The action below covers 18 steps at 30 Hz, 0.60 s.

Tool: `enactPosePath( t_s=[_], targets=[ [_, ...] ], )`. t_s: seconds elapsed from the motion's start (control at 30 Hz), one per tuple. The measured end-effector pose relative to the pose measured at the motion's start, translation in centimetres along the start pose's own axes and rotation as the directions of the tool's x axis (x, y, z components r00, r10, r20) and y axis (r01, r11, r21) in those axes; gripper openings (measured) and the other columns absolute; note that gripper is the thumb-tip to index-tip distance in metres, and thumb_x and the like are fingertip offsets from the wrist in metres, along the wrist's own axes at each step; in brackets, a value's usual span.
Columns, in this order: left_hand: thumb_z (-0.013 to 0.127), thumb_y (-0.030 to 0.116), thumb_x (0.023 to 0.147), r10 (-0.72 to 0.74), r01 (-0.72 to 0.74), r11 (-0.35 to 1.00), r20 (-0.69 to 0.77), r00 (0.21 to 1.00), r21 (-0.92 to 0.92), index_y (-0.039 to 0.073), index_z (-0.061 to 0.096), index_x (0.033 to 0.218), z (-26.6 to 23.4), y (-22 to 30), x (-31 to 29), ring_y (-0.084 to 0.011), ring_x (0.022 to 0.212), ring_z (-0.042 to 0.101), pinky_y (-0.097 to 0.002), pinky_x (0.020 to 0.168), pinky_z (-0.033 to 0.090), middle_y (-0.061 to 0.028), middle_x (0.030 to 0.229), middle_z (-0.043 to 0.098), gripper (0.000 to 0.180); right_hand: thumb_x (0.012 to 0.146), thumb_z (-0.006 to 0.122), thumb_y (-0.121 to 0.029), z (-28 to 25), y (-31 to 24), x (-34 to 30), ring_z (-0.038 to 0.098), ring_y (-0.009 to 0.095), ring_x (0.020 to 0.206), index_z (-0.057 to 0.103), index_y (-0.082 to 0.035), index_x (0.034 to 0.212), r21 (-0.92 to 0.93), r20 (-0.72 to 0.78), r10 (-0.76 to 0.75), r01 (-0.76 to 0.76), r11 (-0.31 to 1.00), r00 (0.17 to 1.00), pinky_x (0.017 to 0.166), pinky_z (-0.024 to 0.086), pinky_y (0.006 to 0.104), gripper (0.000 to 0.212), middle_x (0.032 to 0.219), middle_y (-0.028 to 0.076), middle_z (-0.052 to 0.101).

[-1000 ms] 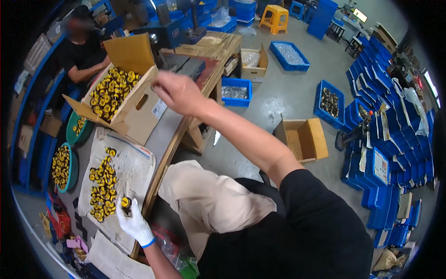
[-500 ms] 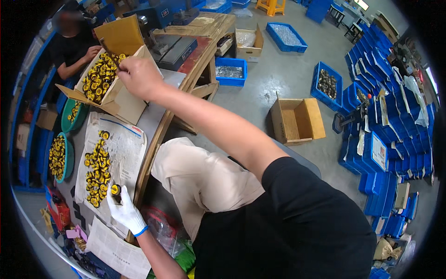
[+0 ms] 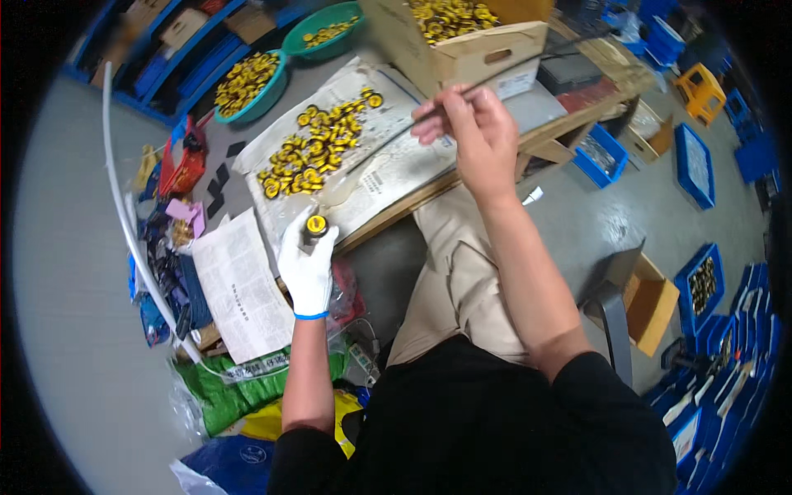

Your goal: The person sorts small yellow and black mechanical parts by hand at a workbench, inspecting them one by one.

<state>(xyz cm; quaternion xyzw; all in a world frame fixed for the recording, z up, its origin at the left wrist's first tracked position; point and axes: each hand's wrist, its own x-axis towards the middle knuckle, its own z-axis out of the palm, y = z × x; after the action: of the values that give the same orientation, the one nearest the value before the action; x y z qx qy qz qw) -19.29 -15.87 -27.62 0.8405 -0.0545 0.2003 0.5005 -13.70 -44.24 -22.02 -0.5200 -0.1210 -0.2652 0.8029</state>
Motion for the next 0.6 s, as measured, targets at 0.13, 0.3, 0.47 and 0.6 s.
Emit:
enactPosePath(
  t_s=[0.13, 0.3, 0.47, 0.6],
  targets=[
    [0.080, 0.000, 0.086, -0.031, 0.031, 0.999, 0.009, 0.999, -0.015, -0.002, 0.065, 0.131, -1.5, -0.7, -0.5, -0.0215, 0.119, 0.064, -0.0342, 0.105, 0.050, -0.0132, 0.128, 0.067, 0.047, 0.108, 0.050, -0.008, 1.4, 2.3, -2.7, 0.075, 0.026, 0.081, 0.053, 0.002, 0.113, 0.226, 0.103, 0.157, -0.177, 0.958, 0.982, 0.071, 0.062, 0.0357, 0.011, 0.099, 0.023, 0.072],
    [0.079, -0.001, 0.086, -0.059, 0.061, 0.998, 0.046, 0.997, -0.034, -0.001, 0.068, 0.129, -1.3, -0.8, -0.2, -0.0196, 0.118, 0.064, -0.0336, 0.105, 0.049, -0.0116, 0.125, 0.070, 0.045, 0.107, 0.049, -0.004, 1.5, 2.9, -4.2, 0.074, 0.025, 0.084, 0.053, 0.002, 0.112, 0.228, 0.178, 0.163, -0.202, 0.953, 0.970, 0.075, 0.062, 0.0352, 0.008, 0.100, 0.022, 0.072],
    [0.081, 0.000, 0.083, 0.034, -0.038, 0.990, 0.030, 0.999, 0.134, -0.001, 0.070, 0.126, -1.3, -0.8, -0.4, -0.0212, 0.114, 0.066, -0.0343, 0.102, 0.051, -0.0119, 0.121, 0.071, 0.044, 0.107, 0.049, -0.001, 2.6, 3.2, -5.2, 0.073, 0.023, 0.083, 0.053, 0.002, 0.112, 0.209, 0.231, 0.166, -0.216, 0.954, 0.959, 0.077, 0.061, 0.0336, 0.007, 0.101, 0.021, 0.072],
    [0.081, 0.000, 0.082, 0.090, -0.093, 0.972, 0.025, 0.996, 0.217, 0.001, 0.071, 0.125, -1.5, -0.8, -0.6, -0.0226, 0.112, 0.067, -0.0348, 0.101, 0.051, -0.0124, 0.120, 0.072, 0.044, 0.107, 0.050, -0.001, 2.9, 3.8, -5.4, 0.073, 0.021, 0.083, 0.053, 0.003, 0.112, 0.210, 0.240, 0.145, -0.197, 0.958, 0.960, 0.077, 0.061, 0.0331, 0.007, 0.101, 0.020, 0.072]
  ],
)
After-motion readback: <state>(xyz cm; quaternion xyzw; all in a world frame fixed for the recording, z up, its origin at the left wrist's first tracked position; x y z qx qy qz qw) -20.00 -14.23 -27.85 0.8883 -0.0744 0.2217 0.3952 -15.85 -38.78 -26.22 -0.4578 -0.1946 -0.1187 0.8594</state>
